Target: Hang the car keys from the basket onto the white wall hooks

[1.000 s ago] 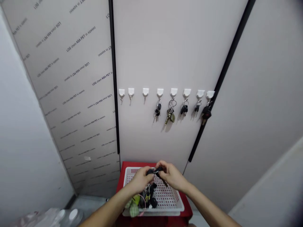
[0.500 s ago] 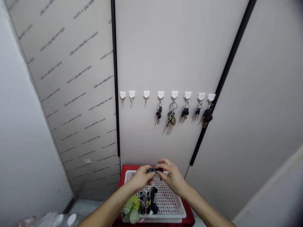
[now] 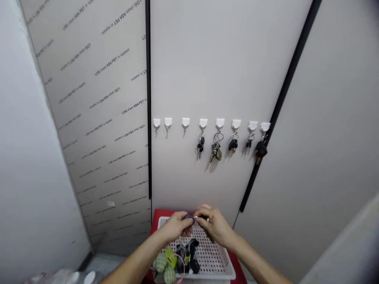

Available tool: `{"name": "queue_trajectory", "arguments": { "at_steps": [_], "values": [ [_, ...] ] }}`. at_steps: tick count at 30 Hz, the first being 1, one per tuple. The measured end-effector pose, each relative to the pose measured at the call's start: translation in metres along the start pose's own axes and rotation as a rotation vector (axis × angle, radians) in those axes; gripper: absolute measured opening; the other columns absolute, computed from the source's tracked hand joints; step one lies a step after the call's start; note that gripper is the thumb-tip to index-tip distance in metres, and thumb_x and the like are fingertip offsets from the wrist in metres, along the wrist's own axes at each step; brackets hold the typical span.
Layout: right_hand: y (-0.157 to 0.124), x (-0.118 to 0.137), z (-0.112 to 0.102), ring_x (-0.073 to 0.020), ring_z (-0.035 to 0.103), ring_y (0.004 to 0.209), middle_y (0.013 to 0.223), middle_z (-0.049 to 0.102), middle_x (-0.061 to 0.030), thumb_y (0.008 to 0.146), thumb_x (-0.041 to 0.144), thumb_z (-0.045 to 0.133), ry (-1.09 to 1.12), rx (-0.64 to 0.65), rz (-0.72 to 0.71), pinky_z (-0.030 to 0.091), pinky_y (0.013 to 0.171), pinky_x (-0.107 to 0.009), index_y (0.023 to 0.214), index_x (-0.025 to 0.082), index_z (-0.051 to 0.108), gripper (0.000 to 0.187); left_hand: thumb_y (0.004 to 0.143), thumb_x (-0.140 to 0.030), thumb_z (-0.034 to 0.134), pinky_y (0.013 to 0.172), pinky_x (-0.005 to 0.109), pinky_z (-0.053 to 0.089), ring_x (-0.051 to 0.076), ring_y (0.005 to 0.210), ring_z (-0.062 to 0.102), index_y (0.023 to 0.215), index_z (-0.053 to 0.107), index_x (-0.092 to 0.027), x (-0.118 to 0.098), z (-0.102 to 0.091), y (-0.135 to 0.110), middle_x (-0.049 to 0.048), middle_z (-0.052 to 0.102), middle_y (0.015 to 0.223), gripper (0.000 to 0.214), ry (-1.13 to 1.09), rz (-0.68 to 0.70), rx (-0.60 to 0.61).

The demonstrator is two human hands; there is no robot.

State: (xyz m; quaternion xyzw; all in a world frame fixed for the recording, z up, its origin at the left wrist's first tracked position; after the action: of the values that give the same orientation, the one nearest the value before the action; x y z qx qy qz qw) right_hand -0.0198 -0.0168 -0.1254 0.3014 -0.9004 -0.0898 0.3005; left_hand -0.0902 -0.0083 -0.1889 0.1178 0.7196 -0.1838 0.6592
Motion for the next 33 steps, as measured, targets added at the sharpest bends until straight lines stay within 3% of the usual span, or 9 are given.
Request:
{"name": "queue_trajectory", "arguments": {
  "at_steps": [4, 8, 11, 16, 21, 25, 29, 33],
  "values": [
    [0.002, 0.008, 0.006, -0.0120, 0.045, 0.070, 0.068, 0.052, -0.0025, 0.068, 0.018, 0.043, -0.269, 0.100, -0.020, 0.033, 0.060, -0.021, 0.063, 0.018, 0.057, 0.016, 0.056, -0.032, 0.045, 0.044, 0.019, 0.028, 0.005, 0.041, 0.037, 0.057, 0.042, -0.014, 0.005, -0.005, 0.000, -0.0063, 0.040, 0.044, 0.018, 0.059, -0.013, -0.033],
    [0.006, 0.004, 0.016, -0.0150, 0.047, 0.067, 0.067, 0.056, -0.0067, 0.065, 0.015, 0.041, -0.505, 0.218, 0.072, 0.032, 0.057, -0.023, 0.059, 0.016, 0.058, 0.018, 0.058, -0.027, 0.044, 0.043, 0.019, 0.027, 0.006, 0.041, 0.036, 0.053, 0.043, -0.014, 0.011, -0.009, 0.000, -0.0065, 0.039, 0.040, 0.014, 0.213, -0.038, -0.076],
    [0.010, 0.007, 0.015, -0.0146, 0.049, 0.062, 0.065, 0.057, -0.0079, 0.065, 0.012, 0.039, -0.482, 0.222, 0.093, 0.032, 0.055, -0.023, 0.059, 0.014, 0.059, 0.021, 0.056, -0.025, 0.047, 0.042, 0.019, 0.027, 0.006, 0.041, 0.036, 0.054, 0.045, -0.013, 0.007, -0.015, -0.001, -0.0063, 0.039, 0.040, 0.012, 0.252, -0.036, -0.124],
    [0.021, 0.010, -0.007, -0.0081, 0.043, 0.050, 0.053, 0.053, 0.0004, 0.066, 0.021, 0.040, 0.022, 0.121, 0.134, 0.031, 0.047, -0.018, 0.061, 0.014, 0.056, 0.018, 0.061, -0.026, 0.046, 0.045, 0.018, 0.029, 0.005, 0.045, 0.039, 0.070, 0.046, -0.012, -0.027, -0.030, -0.002, -0.0040, 0.047, 0.052, 0.016, 0.023, 0.119, -0.182],
    [0.042, 0.017, -0.031, -0.0060, 0.037, 0.044, 0.046, 0.043, 0.0037, 0.065, 0.027, 0.043, 0.273, -0.006, 0.161, 0.030, 0.044, -0.017, 0.060, 0.013, 0.052, 0.018, 0.066, -0.024, 0.042, 0.053, 0.019, 0.033, 0.006, 0.054, 0.043, 0.076, 0.048, -0.011, -0.062, -0.043, -0.003, -0.0004, 0.050, 0.061, 0.018, -0.030, 0.202, -0.258],
    [0.063, 0.037, -0.053, -0.0065, 0.040, 0.048, 0.049, 0.044, 0.0030, 0.064, 0.027, 0.045, 0.274, -0.134, 0.075, 0.033, 0.047, -0.018, 0.053, 0.013, 0.050, 0.018, 0.064, -0.025, 0.046, 0.064, 0.020, 0.035, 0.010, 0.076, 0.045, 0.096, 0.042, -0.015, -0.099, -0.042, -0.009, 0.0046, 0.049, 0.093, 0.033, -0.045, 0.389, -0.251],
    [0.085, 0.051, -0.066, -0.0068, 0.042, 0.043, 0.049, 0.046, 0.0029, 0.067, 0.028, 0.041, 0.302, -0.126, 0.051, 0.034, 0.044, -0.019, 0.061, 0.014, 0.049, 0.017, 0.063, -0.021, 0.046, 0.058, 0.022, 0.037, 0.009, 0.061, 0.047, 0.097, 0.040, -0.011, -0.122, -0.044, -0.005, 0.0050, 0.052, 0.080, 0.037, -0.008, 0.445, -0.182],
    [0.097, 0.077, -0.086, -0.0082, 0.044, 0.052, 0.053, 0.047, 0.0008, 0.063, 0.023, 0.046, -0.029, -0.221, -0.165, 0.035, 0.051, -0.020, 0.054, 0.015, 0.050, 0.013, 0.061, -0.015, 0.046, 0.065, 0.024, 0.037, 0.010, 0.067, 0.047, 0.088, 0.048, -0.011, -0.133, -0.070, 0.000, 0.0030, 0.054, 0.076, 0.028, 0.193, 0.455, -0.275]
  ]
}}
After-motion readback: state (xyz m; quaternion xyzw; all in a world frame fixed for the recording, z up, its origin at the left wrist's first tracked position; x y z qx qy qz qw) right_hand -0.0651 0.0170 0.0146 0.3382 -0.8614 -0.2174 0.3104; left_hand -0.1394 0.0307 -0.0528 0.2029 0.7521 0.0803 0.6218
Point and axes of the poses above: each hand's wrist, its own y-axis towards the middle knuckle, its own z-axis out of the palm, x = y × z, the point moved 8 cm from there along y, towards the middle knuckle
